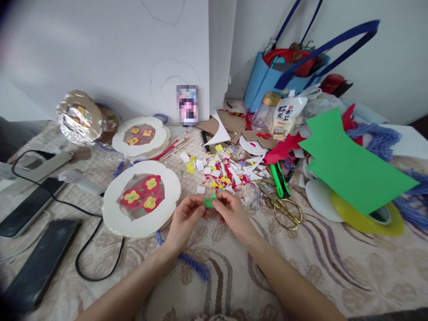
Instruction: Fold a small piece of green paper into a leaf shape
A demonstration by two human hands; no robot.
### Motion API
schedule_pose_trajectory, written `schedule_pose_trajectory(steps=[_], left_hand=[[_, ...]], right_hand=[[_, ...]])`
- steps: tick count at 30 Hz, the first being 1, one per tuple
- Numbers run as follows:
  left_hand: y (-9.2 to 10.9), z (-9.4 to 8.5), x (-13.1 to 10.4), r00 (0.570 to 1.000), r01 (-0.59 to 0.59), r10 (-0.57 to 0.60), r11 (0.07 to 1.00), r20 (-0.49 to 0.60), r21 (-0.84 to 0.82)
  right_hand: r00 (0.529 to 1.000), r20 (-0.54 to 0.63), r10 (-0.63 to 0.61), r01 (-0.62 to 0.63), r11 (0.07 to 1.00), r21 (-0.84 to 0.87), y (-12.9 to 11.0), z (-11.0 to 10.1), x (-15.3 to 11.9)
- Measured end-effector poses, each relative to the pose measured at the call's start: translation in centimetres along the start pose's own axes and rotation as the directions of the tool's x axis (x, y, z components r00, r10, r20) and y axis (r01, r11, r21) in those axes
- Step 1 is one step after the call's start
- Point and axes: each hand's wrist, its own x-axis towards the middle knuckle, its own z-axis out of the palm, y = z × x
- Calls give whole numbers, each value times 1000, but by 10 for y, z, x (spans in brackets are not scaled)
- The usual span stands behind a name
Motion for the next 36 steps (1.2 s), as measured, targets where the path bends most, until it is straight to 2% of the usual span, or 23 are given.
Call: schedule_pose_trajectory(steps=[6, 9, 15, 20, 22, 24, 27, 31, 36], left_hand=[[0, -3, -2, 999, -31, 35, 981, -18, 194], [1, -3, -2, 1000, -24, 24, 972, 4, 234], [1, -1, -1, 1000, -11, 12, 992, -11, 126], [-1, 0, 0, 989, 149, -149, 989, -20, -20], [-1, 0, 0, 984, 178, -178, 983, -11, -50], [-2, 0, -1, 990, 136, -137, 990, -16, -22], [-3, 0, -3, 999, -3, 6, 997, -38, 75], [-3, -2, -7, 984, -161, 175, 944, -22, 289], [-5, -5, -7, 983, -178, 183, 907, 25, 382]], right_hand=[[1000, -22, -2, 2, 1000, -6, 2, 0, 0], [1000, -24, -13, 13, 1000, 0, 2, -1, 0], [1000, -17, -7, 8, 999, 36, 3, 0, -1], [1000, -18, -9, 9, 999, 42, 2, 2, -1], [1000, -16, -23, 24, 999, 40, 1, 3, -2], [999, -7, -42, 42, 999, 28, 0, 4, -2], [999, 1, -46, 46, 999, 5, -2, 5, -3], [999, -22, -43, 43, 999, 29, -1, 4, -4], [999, -11, -51, 51, 998, 31, 1, 2, -4]])
